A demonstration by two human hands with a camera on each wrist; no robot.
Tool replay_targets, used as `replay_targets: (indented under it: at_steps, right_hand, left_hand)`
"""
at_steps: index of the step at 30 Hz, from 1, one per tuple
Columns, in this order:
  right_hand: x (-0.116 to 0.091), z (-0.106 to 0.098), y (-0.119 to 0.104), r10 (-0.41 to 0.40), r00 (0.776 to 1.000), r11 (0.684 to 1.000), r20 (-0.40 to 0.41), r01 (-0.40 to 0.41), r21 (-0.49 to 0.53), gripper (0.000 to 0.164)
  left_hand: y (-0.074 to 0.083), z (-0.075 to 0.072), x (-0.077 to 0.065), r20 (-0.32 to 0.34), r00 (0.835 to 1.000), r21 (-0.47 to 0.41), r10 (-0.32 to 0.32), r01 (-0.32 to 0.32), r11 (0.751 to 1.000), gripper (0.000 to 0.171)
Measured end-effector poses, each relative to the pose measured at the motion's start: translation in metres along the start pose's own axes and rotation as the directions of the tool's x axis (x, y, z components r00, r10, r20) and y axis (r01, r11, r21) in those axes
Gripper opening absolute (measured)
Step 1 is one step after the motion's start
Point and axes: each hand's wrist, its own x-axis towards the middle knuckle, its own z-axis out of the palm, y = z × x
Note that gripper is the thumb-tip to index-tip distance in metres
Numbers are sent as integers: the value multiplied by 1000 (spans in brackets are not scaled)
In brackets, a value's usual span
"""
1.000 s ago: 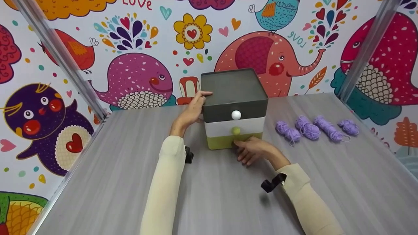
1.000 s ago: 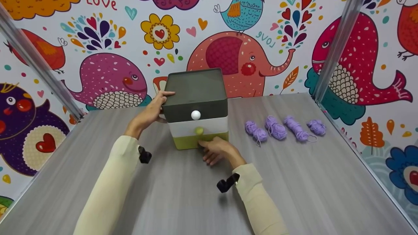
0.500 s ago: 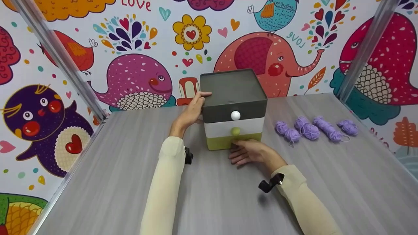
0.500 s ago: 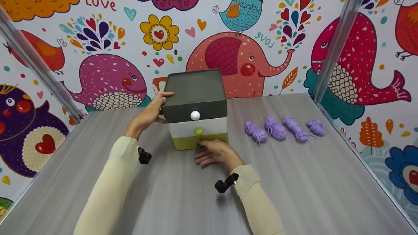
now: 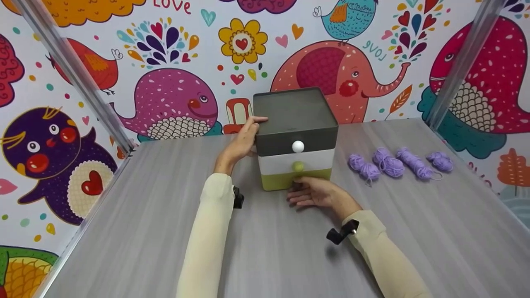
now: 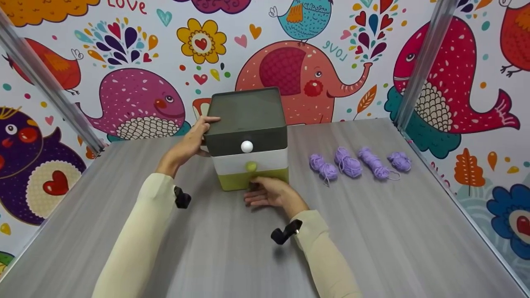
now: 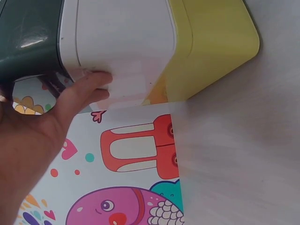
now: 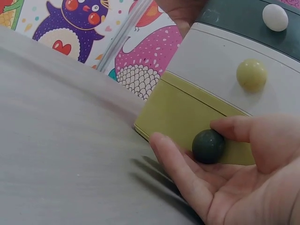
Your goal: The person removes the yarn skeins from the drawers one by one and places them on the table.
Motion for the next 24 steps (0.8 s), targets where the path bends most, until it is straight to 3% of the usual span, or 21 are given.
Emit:
replay_targets:
  at_steps: [11, 24]
  right_hand:
    - [-1, 1, 0, -14, 1000, 1000, 2, 14, -23, 44]
    - [-2, 5, 3, -39, 997, 998, -71, 35, -56, 48]
  left_hand:
    - [-2, 0, 1, -18, 1000, 19, -3, 3, 1000, 39]
    - [-1, 0, 2, -11, 1000, 21, -13, 13, 1000, 40]
